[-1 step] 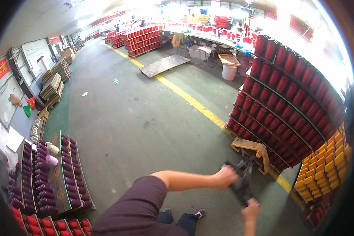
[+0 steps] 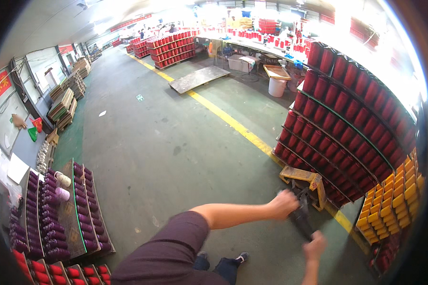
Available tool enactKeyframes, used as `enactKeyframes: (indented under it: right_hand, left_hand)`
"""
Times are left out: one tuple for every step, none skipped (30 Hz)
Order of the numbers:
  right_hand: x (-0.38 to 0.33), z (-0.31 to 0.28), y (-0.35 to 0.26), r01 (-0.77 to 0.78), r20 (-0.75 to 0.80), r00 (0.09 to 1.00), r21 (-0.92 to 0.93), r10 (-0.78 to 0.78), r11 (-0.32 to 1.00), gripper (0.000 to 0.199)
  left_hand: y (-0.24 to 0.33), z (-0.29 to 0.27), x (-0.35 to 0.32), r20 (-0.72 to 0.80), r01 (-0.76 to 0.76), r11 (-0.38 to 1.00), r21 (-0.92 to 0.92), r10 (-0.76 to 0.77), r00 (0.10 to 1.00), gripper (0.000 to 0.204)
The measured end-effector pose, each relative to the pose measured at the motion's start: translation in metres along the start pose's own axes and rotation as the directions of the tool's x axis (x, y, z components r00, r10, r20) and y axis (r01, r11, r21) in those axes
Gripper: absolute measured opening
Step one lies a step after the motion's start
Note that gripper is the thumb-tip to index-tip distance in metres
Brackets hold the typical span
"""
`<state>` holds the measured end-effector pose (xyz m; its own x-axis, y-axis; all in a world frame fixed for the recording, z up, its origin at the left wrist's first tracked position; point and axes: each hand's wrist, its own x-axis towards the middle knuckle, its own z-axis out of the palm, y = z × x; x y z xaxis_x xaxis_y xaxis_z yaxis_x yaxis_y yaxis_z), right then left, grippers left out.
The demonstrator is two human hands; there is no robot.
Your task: The person moves a wooden board, then uses a manual pallet jack to transport a pallet stacked with red cylindrical cans across a warehouse. The person then picks up individual red cans from the pallet and places them onto a nearby workbench.
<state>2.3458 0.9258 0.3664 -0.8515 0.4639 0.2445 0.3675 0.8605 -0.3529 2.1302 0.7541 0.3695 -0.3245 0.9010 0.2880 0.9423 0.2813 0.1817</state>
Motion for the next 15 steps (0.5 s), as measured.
enactKeyframes:
  right_hand:
    - [0.037, -0.017, 0.015, 0.026, -0.161, 0.986, -0.080, -0.038, 0.996, 0.015]
    - [0.074, -0.024, 0.020, 0.084, -0.247, 0.965, -0.017, -0.086, 0.996, 0.016]
    - [0.099, -0.041, 0.011, 0.078, -0.235, 0.968, -0.046, -0.087, 0.996, 0.016]
    - [0.115, -0.049, 0.000, 0.084, -0.221, 0.970, -0.070, -0.098, 0.994, 0.016]
    - [0.109, -0.043, 0.007, 0.090, -0.227, 0.967, -0.126, -0.117, 0.988, 0.015]
    - [0.095, -0.030, 0.019, 0.090, -0.233, 0.964, -0.181, -0.132, 0.979, 0.014]
    - [0.077, -0.023, 0.031, 0.090, -0.242, 0.959, -0.229, -0.147, 0.969, 0.013]
    - [0.042, -0.015, 0.022, 0.092, -0.163, 0.980, -0.157, -0.118, 0.983, 0.011]
    - [0.005, 0.006, 0.013, 0.119, -0.204, 0.967, -0.165, -0.152, 0.979, 0.012]
    - [-0.037, 0.029, 0.005, 0.164, -0.197, 0.958, -0.222, -0.209, 0.961, 0.012]
    - [-0.080, 0.068, 0.012, 0.272, -0.239, 0.921, -0.177, -0.309, 0.946, 0.013]
    - [-0.120, 0.092, -0.006, 0.207, -0.074, 0.973, -0.127, -0.218, 0.970, 0.014]
    - [-0.157, 0.119, -0.016, 0.197, -0.011, 0.980, -0.079, -0.198, 0.977, 0.016]
    - [-0.194, 0.158, -0.007, 0.148, 0.157, 0.979, -0.095, -0.132, 0.984, 0.015]
    - [-0.207, 0.163, -0.024, 0.080, 0.467, 0.884, -0.088, -0.030, 0.993, 0.013]
  left_hand:
    - [0.000, -0.024, 0.042, -0.145, -0.027, 0.999, -0.020, 0.024, 0.989, 0.027]
    - [-0.013, -0.027, 0.071, -0.224, 0.009, 1.000, -0.011, -0.011, 0.974, 0.029]
    - [-0.016, -0.045, 0.095, -0.219, 0.023, 1.000, -0.021, -0.027, 0.975, 0.034]
    - [-0.027, -0.033, 0.104, -0.344, 0.066, 0.996, -0.064, -0.084, 0.935, 0.036]
    - [-0.031, -0.028, 0.104, -0.398, 0.017, 0.996, -0.089, -0.051, 0.916, 0.037]
    - [-0.026, -0.021, 0.094, -0.405, 0.015, 0.999, -0.052, -0.035, 0.914, 0.036]
    - [-0.016, -0.012, 0.074, -0.409, 0.014, 1.000, -0.008, -0.016, 0.913, 0.036]
    - [-0.010, 0.006, 0.045, -0.366, -0.038, 0.998, -0.054, 0.016, 0.931, 0.039]
    - [-0.005, 0.030, 0.008, -0.464, -0.083, 0.996, 0.030, 0.087, 0.881, 0.043]
    - [0.002, 0.043, -0.035, -0.407, -0.102, 0.994, 0.029, 0.105, 0.908, 0.045]
    - [0.007, 0.063, -0.082, -0.349, -0.111, 0.994, 0.013, 0.109, 0.931, 0.046]
    - [0.014, 0.083, -0.136, -0.211, -0.057, 0.998, -0.036, 0.048, 0.976, 0.044]
    - [0.019, 0.102, -0.179, -0.067, -0.060, 0.997, -0.045, 0.057, 0.996, 0.040]
    - [0.019, 0.129, -0.217, 0.049, -0.082, 0.994, -0.071, 0.086, 0.995, 0.038]
    - [0.024, 0.140, -0.250, 0.257, -0.028, 0.997, -0.069, 0.045, 0.965, 0.036]
